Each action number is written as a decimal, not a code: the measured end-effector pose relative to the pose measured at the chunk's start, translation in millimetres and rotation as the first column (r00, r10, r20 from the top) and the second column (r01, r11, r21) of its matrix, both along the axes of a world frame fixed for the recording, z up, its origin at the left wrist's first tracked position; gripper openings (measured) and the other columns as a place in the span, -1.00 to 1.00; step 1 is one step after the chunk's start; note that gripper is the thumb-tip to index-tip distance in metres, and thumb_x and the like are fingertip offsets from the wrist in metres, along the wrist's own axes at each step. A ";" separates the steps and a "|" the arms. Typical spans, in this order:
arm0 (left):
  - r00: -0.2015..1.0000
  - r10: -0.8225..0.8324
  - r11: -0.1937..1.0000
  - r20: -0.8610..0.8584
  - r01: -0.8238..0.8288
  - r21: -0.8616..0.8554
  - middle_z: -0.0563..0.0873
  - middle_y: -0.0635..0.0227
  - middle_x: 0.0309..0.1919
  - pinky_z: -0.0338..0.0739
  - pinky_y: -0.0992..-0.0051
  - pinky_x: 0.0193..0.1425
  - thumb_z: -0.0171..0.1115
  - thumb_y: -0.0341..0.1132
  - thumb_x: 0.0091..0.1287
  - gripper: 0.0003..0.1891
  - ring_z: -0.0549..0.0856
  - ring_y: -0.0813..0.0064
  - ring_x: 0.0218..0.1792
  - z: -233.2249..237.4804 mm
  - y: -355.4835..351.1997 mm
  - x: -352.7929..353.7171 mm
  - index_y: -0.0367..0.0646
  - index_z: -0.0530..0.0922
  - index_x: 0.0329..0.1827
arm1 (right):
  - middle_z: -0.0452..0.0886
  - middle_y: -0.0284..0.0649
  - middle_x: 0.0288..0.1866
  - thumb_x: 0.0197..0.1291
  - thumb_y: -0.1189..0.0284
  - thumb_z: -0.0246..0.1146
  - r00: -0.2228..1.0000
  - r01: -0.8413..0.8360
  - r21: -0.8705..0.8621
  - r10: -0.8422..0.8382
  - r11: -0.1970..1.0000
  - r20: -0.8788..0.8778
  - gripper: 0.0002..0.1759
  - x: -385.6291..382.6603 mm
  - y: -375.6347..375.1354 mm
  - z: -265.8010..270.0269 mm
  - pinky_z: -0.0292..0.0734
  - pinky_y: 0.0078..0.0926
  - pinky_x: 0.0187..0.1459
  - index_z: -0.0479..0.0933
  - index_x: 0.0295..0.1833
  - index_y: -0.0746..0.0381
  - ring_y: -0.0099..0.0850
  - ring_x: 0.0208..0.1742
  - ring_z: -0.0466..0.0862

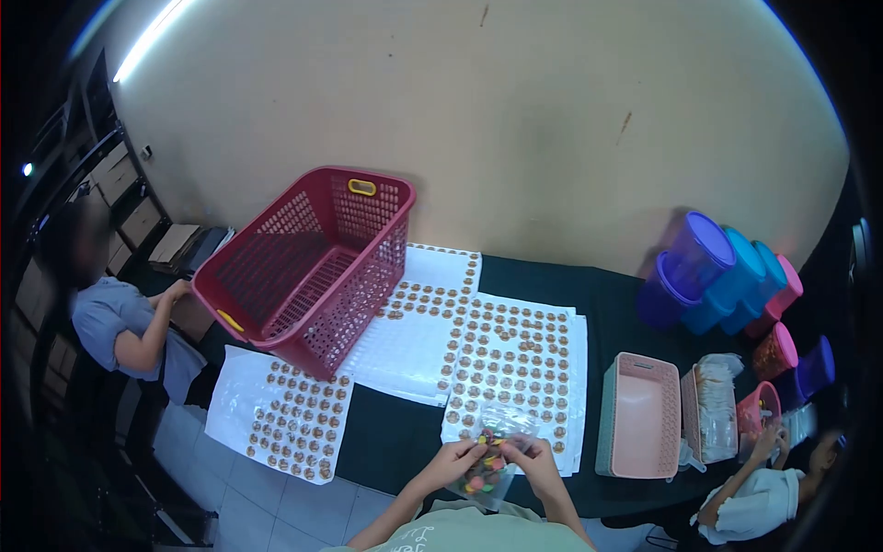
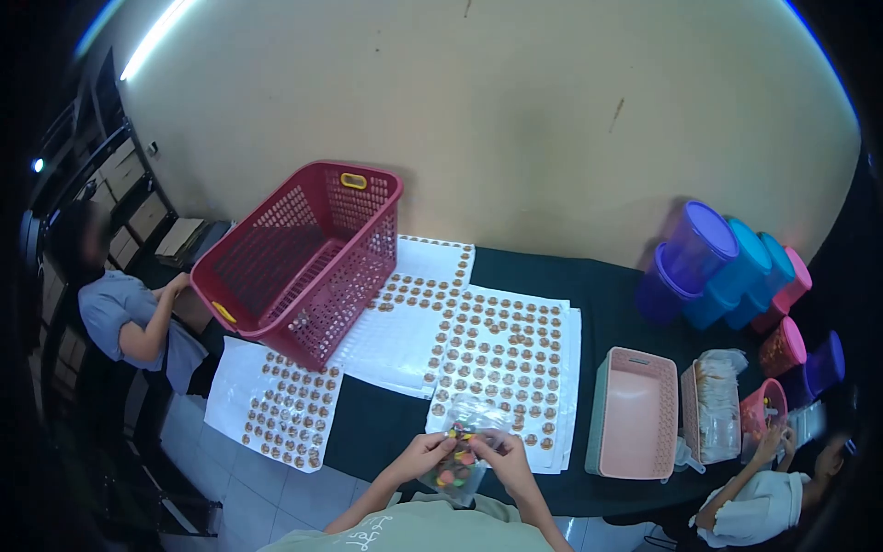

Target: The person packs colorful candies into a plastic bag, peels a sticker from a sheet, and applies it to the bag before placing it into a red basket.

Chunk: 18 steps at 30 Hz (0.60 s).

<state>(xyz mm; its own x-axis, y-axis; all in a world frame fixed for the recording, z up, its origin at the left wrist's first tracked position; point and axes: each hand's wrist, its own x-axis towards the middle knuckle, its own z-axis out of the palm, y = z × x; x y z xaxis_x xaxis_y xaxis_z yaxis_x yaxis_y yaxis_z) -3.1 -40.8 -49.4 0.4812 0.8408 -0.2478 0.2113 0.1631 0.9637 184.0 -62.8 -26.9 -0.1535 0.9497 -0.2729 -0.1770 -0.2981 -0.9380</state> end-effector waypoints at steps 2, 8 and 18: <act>0.969 0.034 0.998 0.247 -0.019 -0.061 0.58 0.43 -0.35 0.41 0.63 -0.30 0.06 -0.09 0.30 -0.61 0.49 0.70 -0.39 -5.4 1.5 3.5 -0.23 0.47 0.01 | 0.61 -0.28 -0.34 0.10 0.50 0.23 0.999 0.041 0.038 -0.040 0.998 -0.030 -0.80 -5.7 4.1 3.8 0.46 -0.61 -0.18 0.54 -0.17 0.38 -0.54 -0.28 0.58; 0.922 -0.078 0.994 0.379 0.103 -0.044 0.56 0.27 -0.08 0.40 0.61 0.01 0.18 -0.22 0.24 -0.47 0.50 0.58 -0.06 3.0 15.1 -5.2 -0.19 0.28 0.24 | 0.63 -0.23 -0.27 0.09 0.56 0.18 0.993 0.063 0.181 -0.043 0.981 -0.111 -0.78 5.8 15.2 10.6 0.45 -0.57 -0.12 0.52 -0.12 0.38 -0.52 -0.26 0.59; 0.992 0.026 0.999 0.124 -0.029 0.022 0.63 0.42 -0.36 0.42 0.67 -0.20 0.13 -0.17 0.27 -0.61 0.51 0.72 -0.30 -8.8 16.7 -5.6 -0.30 0.50 0.01 | 0.57 -0.19 -0.13 0.05 0.56 0.24 0.977 0.107 0.132 -0.079 0.985 -0.200 -0.44 -1.0 20.2 16.7 0.44 -0.59 -0.12 0.26 0.19 0.37 -0.50 -0.18 0.58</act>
<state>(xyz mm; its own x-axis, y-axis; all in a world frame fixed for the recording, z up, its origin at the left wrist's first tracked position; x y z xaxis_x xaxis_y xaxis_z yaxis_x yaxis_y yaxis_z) -8.7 -24.1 -58.2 0.4836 0.8591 -0.1674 0.0857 0.1439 0.9859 183.0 -42.6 -10.3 -0.0997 0.9891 -0.1087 -0.3802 -0.1388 -0.9144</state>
